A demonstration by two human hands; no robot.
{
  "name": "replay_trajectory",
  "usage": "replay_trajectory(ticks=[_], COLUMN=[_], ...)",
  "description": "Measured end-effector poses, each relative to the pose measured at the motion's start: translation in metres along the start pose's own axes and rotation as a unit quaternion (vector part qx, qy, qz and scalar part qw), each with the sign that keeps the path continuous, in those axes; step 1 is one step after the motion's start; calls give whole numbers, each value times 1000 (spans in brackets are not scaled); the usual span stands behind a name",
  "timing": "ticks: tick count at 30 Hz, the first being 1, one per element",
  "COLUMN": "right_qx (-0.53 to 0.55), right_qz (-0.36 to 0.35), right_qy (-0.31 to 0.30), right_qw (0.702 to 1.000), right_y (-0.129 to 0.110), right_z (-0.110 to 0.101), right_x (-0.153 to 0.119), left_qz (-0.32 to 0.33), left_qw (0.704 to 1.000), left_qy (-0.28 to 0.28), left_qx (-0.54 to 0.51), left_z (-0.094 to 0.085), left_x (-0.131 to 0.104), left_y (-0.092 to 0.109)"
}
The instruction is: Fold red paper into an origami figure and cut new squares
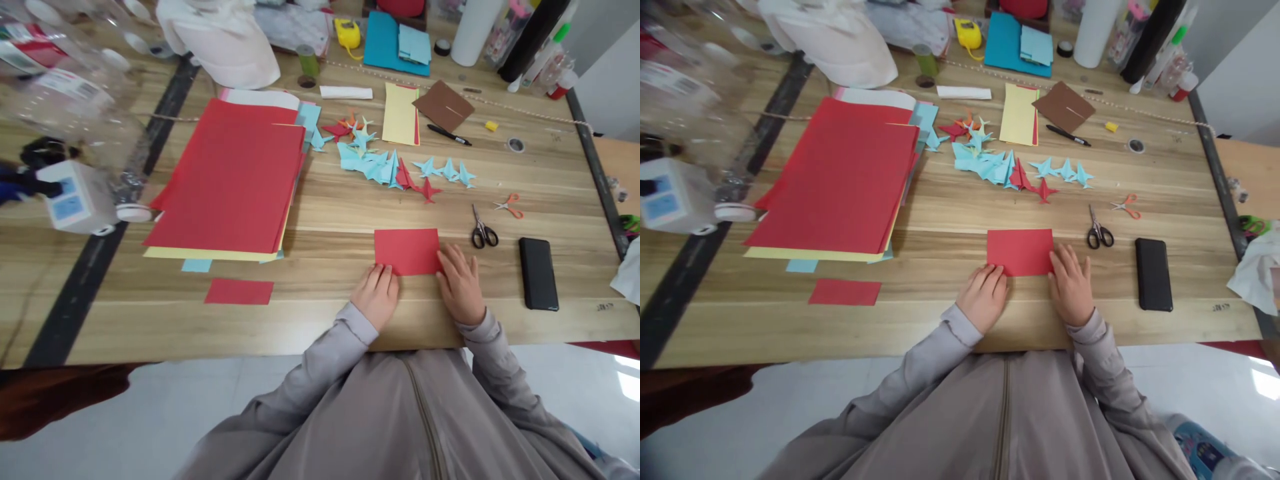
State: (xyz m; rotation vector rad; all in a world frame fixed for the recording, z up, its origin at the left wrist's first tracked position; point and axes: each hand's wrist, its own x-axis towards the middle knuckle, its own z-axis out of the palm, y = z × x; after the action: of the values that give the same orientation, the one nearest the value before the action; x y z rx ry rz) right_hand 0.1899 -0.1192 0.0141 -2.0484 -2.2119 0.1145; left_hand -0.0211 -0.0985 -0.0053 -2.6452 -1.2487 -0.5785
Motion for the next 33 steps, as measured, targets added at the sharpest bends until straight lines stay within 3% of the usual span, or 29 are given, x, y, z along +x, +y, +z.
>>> replay_trajectory(ticks=[2, 7, 14, 19, 22, 27, 33], right_qx=[29, 51, 15, 11, 15, -1, 19], right_qz=[-67, -104, -166, -194, -211, -299, -315], right_qy=[5, 64, 157, 163, 172, 177, 216], right_qw=[997, 991, 973, 967, 962, 938, 924], right_y=[-6, -14, -12, -9, -12, -20, -23], right_z=[0, 5, 15, 15, 13, 10, 12], right_x=[1, 6, 14, 22, 25, 37, 48], left_qz=[15, 113, 166, 206, 214, 208, 213], left_qw=[1000, 992, 986, 978, 977, 978, 976], left_qy=[5, 47, 14, -21, -18, -2, 33], left_qx=[6, -8, 9, -14, -17, -5, 17], left_z=[4, 14, 21, 19, 21, 16, 7], left_x=[11, 31, 37, 40, 41, 46, 50], left_y=[-3, -11, -19, -23, -22, -25, -33])
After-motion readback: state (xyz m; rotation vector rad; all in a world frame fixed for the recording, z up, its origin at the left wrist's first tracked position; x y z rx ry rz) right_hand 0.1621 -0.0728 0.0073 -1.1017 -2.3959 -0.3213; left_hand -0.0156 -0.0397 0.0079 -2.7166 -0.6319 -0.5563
